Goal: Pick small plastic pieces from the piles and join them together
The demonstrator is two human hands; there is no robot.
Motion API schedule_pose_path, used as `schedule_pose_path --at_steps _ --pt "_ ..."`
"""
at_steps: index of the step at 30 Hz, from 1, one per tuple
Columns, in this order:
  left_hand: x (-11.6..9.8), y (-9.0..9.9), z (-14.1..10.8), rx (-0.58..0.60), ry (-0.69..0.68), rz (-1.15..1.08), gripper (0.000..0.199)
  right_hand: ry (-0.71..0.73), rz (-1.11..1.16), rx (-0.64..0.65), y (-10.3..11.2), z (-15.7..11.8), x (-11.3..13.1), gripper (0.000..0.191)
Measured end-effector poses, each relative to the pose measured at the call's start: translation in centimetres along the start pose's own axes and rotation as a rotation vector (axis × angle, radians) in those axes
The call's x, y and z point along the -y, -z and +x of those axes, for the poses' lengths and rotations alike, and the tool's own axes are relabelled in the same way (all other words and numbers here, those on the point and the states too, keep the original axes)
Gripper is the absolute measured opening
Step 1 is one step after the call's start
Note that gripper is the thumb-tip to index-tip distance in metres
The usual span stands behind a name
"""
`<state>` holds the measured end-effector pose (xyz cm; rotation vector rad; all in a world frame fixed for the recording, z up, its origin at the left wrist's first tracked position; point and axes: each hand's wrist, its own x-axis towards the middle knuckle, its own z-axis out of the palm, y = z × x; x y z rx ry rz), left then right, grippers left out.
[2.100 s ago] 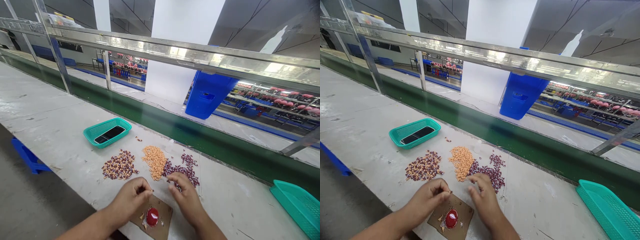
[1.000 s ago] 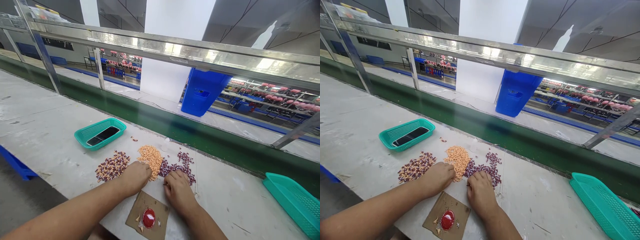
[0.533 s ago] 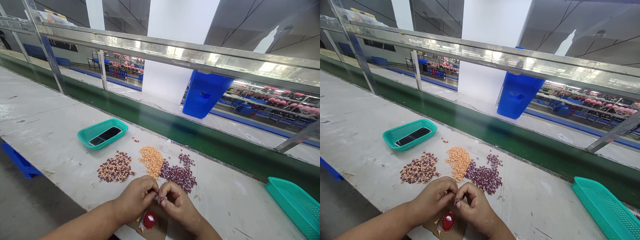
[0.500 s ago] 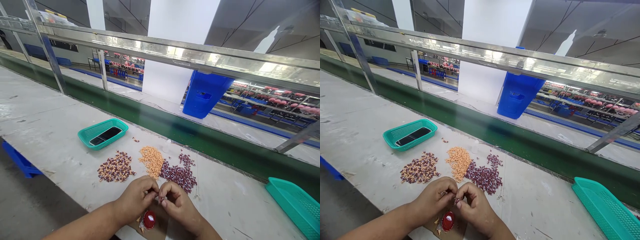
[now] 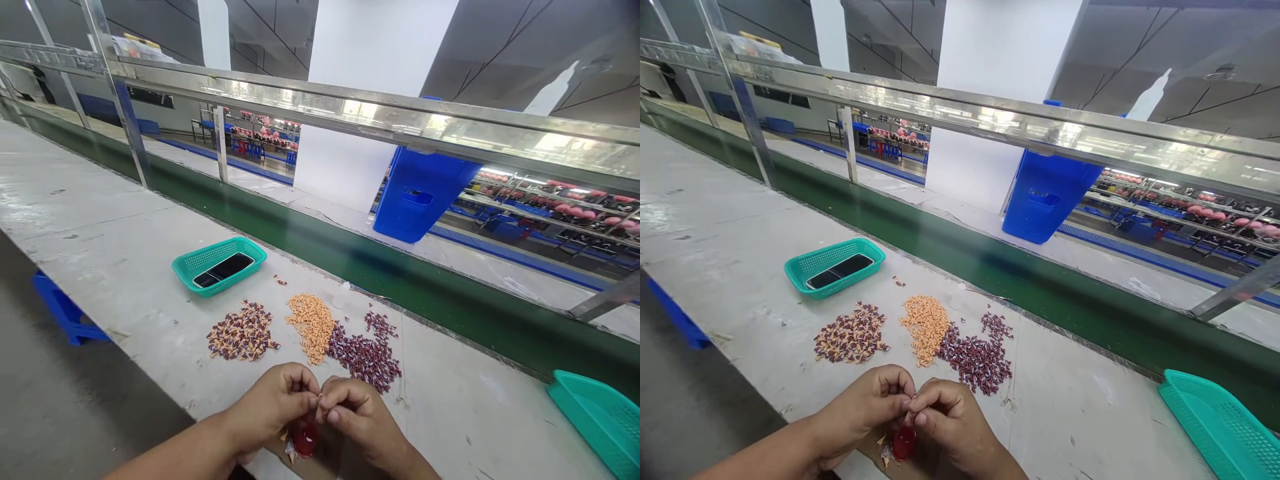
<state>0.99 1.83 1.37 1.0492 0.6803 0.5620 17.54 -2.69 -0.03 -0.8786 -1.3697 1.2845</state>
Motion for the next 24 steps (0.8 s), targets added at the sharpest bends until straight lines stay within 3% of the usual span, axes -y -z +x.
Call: schedule_pose_path --at_steps 7,11,14,17,20,24 --pt "-0.2 0.8 -0.4 0.066 0.026 0.116 0.026 -0.005 -0.053 0.069 -0.4 -0.1 0.7 0.018" --pt "-0.2 1.3 -0.4 -0.034 -0.044 0.116 0.020 0.089 -0.461 0.086 -0.4 -0.1 0.8 0.007" --pt "-0.3 1.5 -0.6 -0.126 -0.096 0.109 0.018 0.104 -0.722 0.109 -0.7 -0.2 0.7 0.021" --pt "-0.3 1.4 -0.9 -0.145 -0.100 0.105 0.015 0.083 -0.851 0.137 -1.0 -0.3 0.7 0.026" --pt "-0.1 1.1 -1.2 -0.126 -0.083 0.073 0.016 0.109 -0.849 0.113 -1.0 -0.3 0.5 0.026" --pt "0.5 0.6 -1.2 -0.111 -0.053 0.015 0.023 0.229 -0.651 -0.084 -0.8 -0.2 0.2 0.016"
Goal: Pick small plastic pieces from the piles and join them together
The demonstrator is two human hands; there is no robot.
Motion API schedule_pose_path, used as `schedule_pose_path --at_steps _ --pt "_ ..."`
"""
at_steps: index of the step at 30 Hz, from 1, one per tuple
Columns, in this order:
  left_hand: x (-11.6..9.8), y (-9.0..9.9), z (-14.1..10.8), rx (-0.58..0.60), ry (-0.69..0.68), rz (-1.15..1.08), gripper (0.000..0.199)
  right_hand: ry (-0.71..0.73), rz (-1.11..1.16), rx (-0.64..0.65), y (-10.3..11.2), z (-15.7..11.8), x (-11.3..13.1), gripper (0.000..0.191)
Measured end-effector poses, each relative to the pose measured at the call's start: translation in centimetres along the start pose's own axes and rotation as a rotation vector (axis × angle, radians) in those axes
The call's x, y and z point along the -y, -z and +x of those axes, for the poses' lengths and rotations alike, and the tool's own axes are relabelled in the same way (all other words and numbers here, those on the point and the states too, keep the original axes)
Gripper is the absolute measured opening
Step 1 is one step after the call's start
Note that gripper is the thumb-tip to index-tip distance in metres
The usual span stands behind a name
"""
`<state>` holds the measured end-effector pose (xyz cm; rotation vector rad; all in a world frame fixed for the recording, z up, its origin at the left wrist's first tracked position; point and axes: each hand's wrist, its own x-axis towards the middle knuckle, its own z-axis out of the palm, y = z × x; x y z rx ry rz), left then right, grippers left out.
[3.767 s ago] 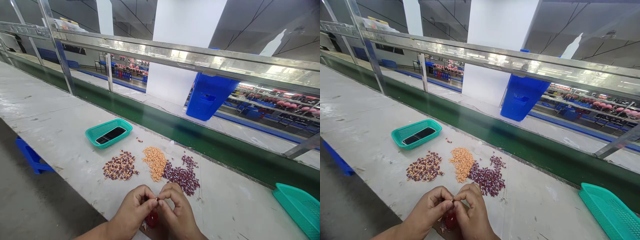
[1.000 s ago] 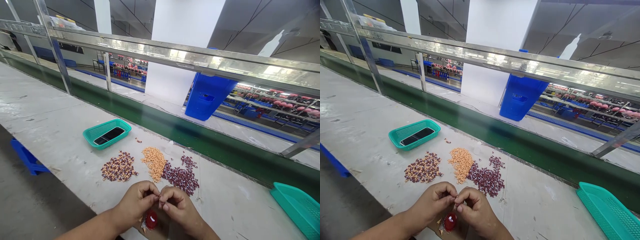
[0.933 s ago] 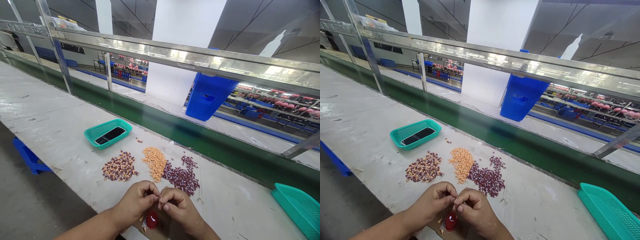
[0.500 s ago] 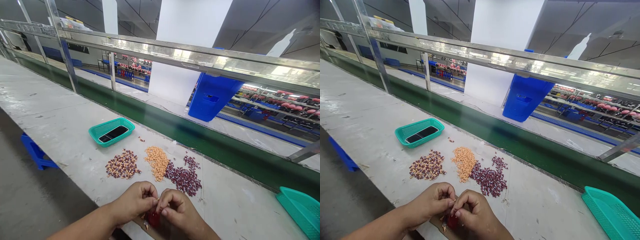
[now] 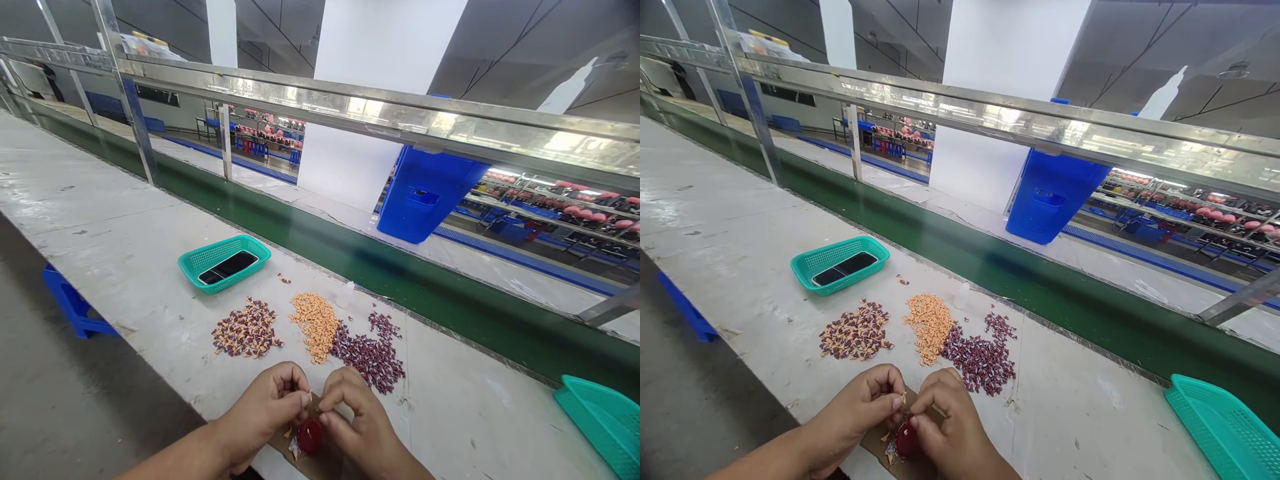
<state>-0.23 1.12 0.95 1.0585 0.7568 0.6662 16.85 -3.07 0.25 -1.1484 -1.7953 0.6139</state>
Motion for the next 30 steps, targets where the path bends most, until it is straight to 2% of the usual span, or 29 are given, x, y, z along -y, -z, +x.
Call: schedule_pose_path --at_steps 3,6,18,30 --pt "0.3 -0.4 -0.1 0.016 0.026 -0.012 0.025 -0.013 0.100 -0.163 -0.2 0.1 0.0 0.009" --pt "0.2 -0.7 -0.1 0.036 0.036 -0.035 0.026 -0.022 0.140 -0.213 -0.6 0.1 0.2 0.009" --pt "0.5 -0.9 -0.2 0.012 0.016 -0.087 0.030 -0.023 0.189 -0.253 -1.1 0.0 -0.1 0.009" --pt "1.2 -1.8 -0.1 -0.094 -0.126 -0.110 0.034 -0.081 0.249 -0.261 -1.7 -0.2 -0.3 0.006"
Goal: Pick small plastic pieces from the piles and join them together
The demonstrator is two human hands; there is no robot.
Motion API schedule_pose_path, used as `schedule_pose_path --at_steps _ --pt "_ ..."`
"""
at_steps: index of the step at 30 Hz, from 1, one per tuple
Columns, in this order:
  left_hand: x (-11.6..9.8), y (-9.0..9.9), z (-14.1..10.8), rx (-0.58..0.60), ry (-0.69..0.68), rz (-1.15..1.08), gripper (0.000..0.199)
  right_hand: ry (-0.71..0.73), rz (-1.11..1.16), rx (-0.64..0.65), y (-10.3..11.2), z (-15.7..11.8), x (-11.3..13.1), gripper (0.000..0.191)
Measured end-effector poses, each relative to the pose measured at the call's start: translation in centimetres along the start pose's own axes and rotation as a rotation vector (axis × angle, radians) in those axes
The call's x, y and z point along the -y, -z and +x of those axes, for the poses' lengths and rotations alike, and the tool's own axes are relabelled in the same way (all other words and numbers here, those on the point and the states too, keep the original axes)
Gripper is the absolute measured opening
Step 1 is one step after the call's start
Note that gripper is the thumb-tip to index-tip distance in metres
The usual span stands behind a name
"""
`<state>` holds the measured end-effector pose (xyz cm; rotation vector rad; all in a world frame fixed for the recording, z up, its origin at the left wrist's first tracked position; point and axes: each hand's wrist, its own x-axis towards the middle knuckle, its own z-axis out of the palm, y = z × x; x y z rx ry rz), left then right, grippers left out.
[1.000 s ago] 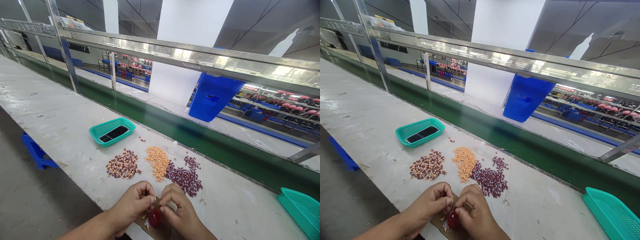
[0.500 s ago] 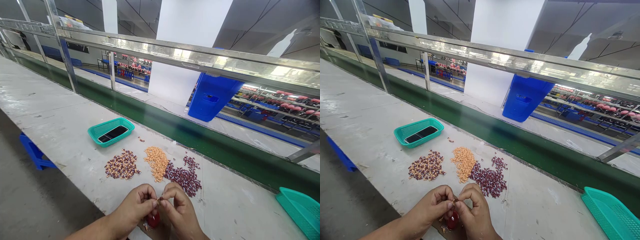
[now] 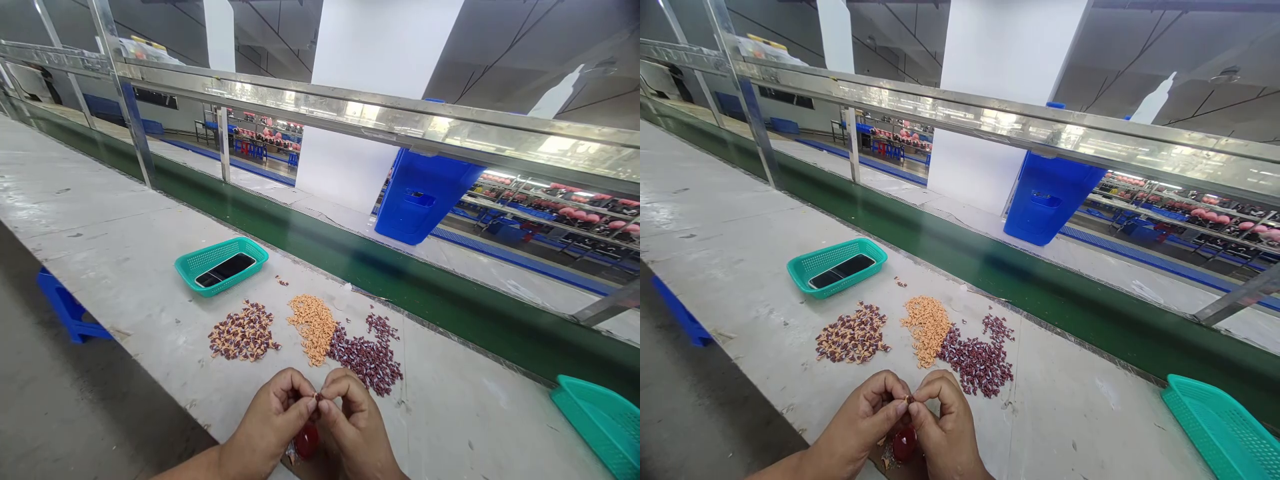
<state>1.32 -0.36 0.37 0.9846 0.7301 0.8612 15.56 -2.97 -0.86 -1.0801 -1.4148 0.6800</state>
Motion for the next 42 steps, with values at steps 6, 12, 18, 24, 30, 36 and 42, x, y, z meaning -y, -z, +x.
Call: schedule_pose_path --at_steps 6,12,18,24,30,36,42 --pt "0.1 0.6 0.2 0.030 -0.018 0.096 0.031 -0.013 -0.030 0.018 0.3 0.1 0.5 0.008" --pt "0.1 1.1 0.6 0.050 -0.082 0.359 0.023 -0.018 -0.113 0.079 0.2 0.1 0.4 0.011" --pt "-1.9 3.5 2.5 0.027 -0.235 0.845 0.014 -0.119 -0.288 0.057 4.4 1.9 -0.5 0.017" --pt "-6.2 9.1 5.0 -0.071 -0.369 1.525 0.024 -0.068 -0.865 0.111 8.0 3.4 -2.4 0.012" --pt "-6.6 8.2 5.5 0.055 -0.449 1.611 0.023 -0.040 -0.985 0.179 6.1 3.1 -2.6 0.021" --pt "-5.0 4.9 6.0 0.246 -0.434 1.627 0.018 -0.056 -1.062 0.230 6.0 3.1 -2.2 0.020" --pt "-4.2 3.0 7.1 0.336 -0.427 1.696 0.019 -0.010 -1.077 0.256 5.7 3.0 -2.3 0.015"
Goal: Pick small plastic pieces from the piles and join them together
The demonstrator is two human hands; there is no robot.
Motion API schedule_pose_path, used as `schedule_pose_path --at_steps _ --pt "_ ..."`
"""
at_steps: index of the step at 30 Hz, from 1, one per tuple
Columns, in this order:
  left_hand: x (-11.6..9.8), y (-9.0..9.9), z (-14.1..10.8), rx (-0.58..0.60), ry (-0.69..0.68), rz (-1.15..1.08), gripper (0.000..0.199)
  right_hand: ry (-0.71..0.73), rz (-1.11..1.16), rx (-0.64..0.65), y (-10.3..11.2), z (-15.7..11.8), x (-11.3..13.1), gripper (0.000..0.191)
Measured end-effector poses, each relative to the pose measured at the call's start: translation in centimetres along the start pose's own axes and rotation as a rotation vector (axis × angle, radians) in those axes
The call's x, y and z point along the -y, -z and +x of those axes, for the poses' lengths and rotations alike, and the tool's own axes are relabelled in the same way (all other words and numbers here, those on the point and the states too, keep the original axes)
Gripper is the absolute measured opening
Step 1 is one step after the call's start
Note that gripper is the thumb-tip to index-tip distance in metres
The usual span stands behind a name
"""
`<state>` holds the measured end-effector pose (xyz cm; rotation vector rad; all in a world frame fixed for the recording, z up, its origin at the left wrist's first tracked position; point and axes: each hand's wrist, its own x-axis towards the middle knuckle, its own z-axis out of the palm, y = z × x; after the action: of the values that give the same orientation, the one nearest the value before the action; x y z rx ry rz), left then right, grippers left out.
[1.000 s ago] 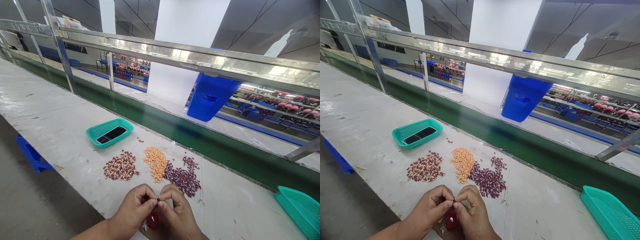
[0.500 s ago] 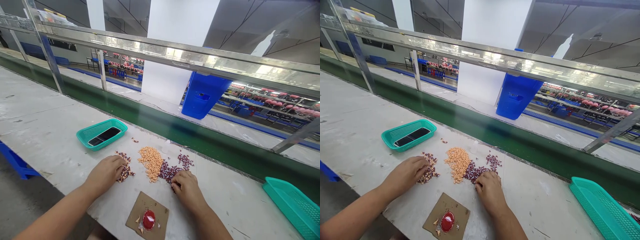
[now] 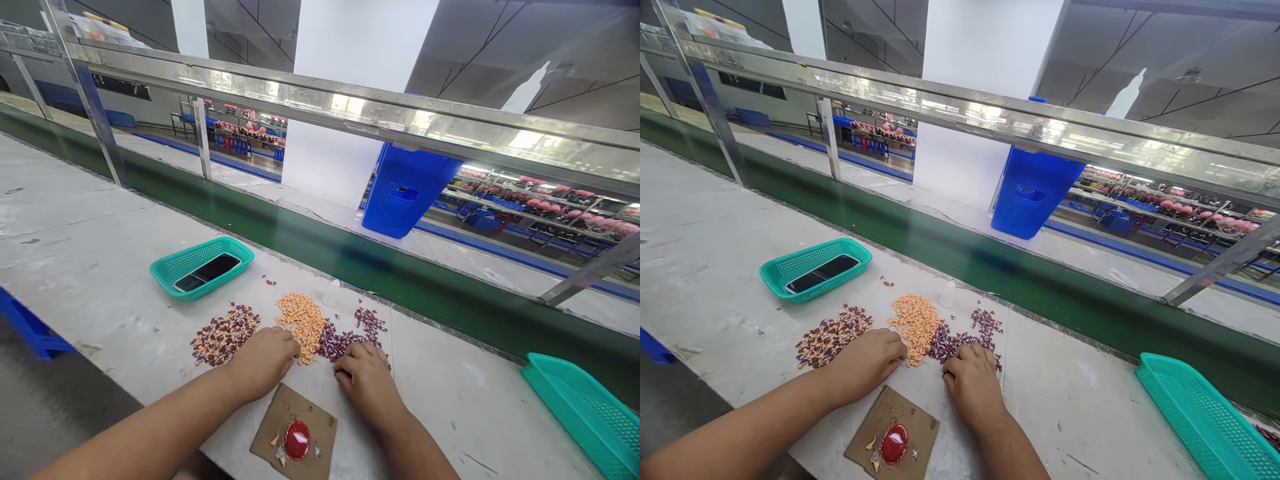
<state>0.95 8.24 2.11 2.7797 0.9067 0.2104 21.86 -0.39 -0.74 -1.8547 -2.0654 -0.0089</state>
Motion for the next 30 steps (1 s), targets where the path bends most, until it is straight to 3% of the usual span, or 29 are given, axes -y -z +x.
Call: schedule_pose_path --at_steps 12,19,25,30 --pt "-1.6 -0.7 1.4 0.087 0.098 0.094 0.021 0.039 0.150 -0.102 -0.1 0.0 0.6 0.018" --pt "-1.7 -1.1 1.6 0.123 0.066 0.086 0.022 0.012 0.314 -0.101 -0.4 -0.1 1.0 0.018" --pt "-1.3 -0.9 1.4 0.095 0.087 -0.031 0.019 -0.073 0.529 -0.108 -0.8 -0.2 2.2 0.019" --pt "-2.0 0.1 0.9 0.043 0.090 -0.278 0.017 -0.105 0.734 -0.048 -1.0 -0.2 3.0 0.018"
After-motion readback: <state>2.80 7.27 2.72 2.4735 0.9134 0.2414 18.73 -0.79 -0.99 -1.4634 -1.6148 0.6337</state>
